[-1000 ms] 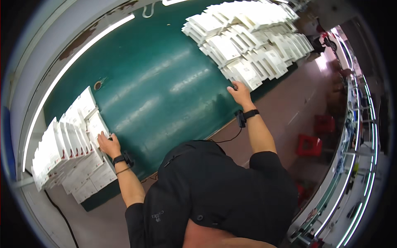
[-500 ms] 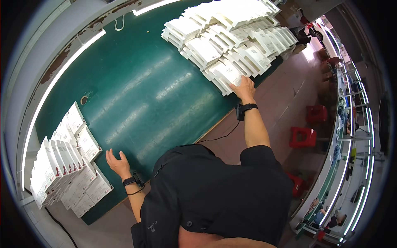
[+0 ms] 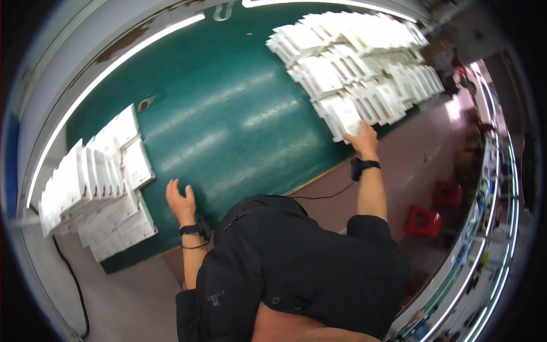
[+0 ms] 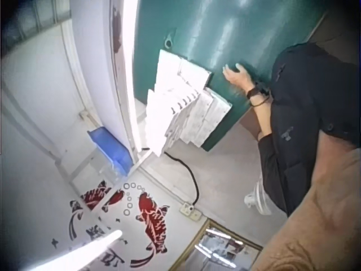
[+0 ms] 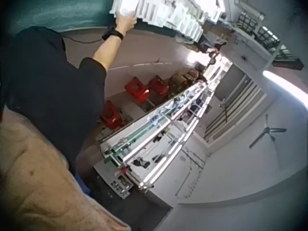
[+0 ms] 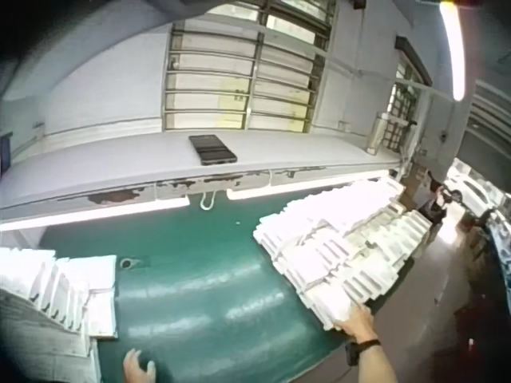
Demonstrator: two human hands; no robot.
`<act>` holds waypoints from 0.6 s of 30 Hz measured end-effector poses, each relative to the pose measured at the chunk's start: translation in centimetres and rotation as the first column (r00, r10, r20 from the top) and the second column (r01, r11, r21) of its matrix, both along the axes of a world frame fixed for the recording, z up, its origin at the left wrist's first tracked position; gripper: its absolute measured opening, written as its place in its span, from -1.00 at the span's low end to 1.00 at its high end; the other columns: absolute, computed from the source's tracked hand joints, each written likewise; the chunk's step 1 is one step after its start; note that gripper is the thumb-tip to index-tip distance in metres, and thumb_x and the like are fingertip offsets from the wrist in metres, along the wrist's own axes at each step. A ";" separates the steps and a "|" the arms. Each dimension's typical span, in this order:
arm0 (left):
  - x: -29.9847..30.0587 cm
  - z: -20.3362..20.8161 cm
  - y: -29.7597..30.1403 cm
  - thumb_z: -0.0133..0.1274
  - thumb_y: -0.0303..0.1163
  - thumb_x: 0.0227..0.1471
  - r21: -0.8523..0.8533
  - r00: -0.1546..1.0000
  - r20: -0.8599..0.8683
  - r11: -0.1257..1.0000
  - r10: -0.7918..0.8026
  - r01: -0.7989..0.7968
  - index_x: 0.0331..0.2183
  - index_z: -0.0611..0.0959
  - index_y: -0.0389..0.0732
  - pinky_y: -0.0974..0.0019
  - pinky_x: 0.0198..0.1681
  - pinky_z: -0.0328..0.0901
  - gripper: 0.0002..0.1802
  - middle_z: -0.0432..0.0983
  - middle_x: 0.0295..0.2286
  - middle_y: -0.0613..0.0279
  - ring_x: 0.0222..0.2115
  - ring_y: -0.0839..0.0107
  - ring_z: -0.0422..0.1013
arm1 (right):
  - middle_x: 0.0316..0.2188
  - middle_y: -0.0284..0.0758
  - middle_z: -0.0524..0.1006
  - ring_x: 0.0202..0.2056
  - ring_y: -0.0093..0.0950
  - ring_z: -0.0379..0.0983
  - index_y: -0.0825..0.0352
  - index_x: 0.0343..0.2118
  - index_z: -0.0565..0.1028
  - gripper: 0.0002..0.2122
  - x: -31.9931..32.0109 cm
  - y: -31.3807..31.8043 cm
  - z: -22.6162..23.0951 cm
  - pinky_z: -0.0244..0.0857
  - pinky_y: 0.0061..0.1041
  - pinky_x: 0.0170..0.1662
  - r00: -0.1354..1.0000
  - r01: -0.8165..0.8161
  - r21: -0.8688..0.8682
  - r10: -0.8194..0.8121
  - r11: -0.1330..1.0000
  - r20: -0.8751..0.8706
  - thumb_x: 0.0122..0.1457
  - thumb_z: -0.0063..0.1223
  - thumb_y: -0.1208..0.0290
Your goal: The person folds white cardboard packaging boxes by hand and stacks them on the workbench.
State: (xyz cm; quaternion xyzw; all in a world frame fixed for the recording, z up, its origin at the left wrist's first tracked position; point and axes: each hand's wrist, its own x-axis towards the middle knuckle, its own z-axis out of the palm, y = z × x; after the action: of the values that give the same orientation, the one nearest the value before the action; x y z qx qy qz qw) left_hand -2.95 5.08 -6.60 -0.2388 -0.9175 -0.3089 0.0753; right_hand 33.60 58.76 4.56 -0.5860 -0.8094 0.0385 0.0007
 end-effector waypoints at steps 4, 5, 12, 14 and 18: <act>0.8 0.9 1.0 0.21 -0.35 -0.01 0.069 1.000 -0.010 0.998 0.010 -0.009 0.01 0.58 -0.25 0.09 0.18 0.26 -0.49 0.51 0.03 -0.02 0.08 0.00 0.39 | 0.04 -0.04 0.50 0.01 -0.03 0.42 0.31 0.21 0.38 -0.18 -0.3 -2.5 1.2 0.35 -0.11 0.06 0.995 -0.073 0.056 0.076 0.996 -0.059 -0.08 0.30 -0.11; 1.1 1.3 1.2 0.21 -0.35 -0.01 0.094 1.000 0.026 0.995 0.014 -0.016 0.01 0.58 -0.26 0.09 0.17 0.28 -0.49 0.52 0.02 -0.03 0.06 -0.01 0.41 | 0.03 -0.03 0.50 -0.01 -0.03 0.43 0.34 0.21 0.38 -0.18 -0.7 -3.8 1.3 0.34 -0.13 0.06 0.983 -0.141 0.087 0.150 0.986 -0.104 -0.07 0.31 -0.09; 3.2 3.2 2.5 0.21 -0.30 0.02 0.163 0.986 0.169 0.986 0.015 -0.042 0.01 0.59 -0.27 0.13 0.03 0.36 -0.50 0.60 -0.09 0.04 -0.08 0.05 0.51 | -0.04 0.03 0.51 -0.08 -0.05 0.44 0.47 0.14 0.42 -0.18 -12.0 -13.4 2.1 0.33 -0.20 0.03 0.690 -0.648 -0.150 0.493 0.747 -0.529 -0.12 0.39 -0.04; 3.9 4.1 2.7 0.21 -0.23 0.08 0.229 0.953 0.298 0.973 -0.062 -0.008 0.05 0.56 -0.27 0.19 -0.06 0.40 -0.47 0.64 -0.16 0.10 -0.17 0.12 0.55 | -0.04 0.02 0.51 -0.08 -0.05 0.43 0.46 0.14 0.42 -0.17 -15.5 -16.2 -0.3 0.33 -0.20 0.03 0.654 -0.727 -0.204 0.572 0.655 -0.495 -0.12 0.39 -0.07; 4.8 6.0 2.9 0.20 -0.17 0.11 0.234 0.881 0.467 0.971 -0.072 -0.045 0.08 0.54 -0.26 0.22 -0.11 0.41 -0.43 0.65 -0.20 0.12 -0.21 0.15 0.56 | 0.04 0.00 0.47 -0.04 -0.07 0.40 0.44 0.19 0.39 -0.13 -21.3 -22.3 -2.9 0.31 -0.22 0.07 0.614 -0.789 -0.316 0.656 0.527 -0.439 -0.09 0.36 -0.13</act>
State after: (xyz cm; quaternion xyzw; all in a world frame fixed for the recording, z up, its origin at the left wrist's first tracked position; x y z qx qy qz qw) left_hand 1.81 7.93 -0.64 -0.1522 -0.8628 -0.4658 -0.1244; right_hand 12.26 36.44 1.69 -0.1623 -0.9343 0.3131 -0.0523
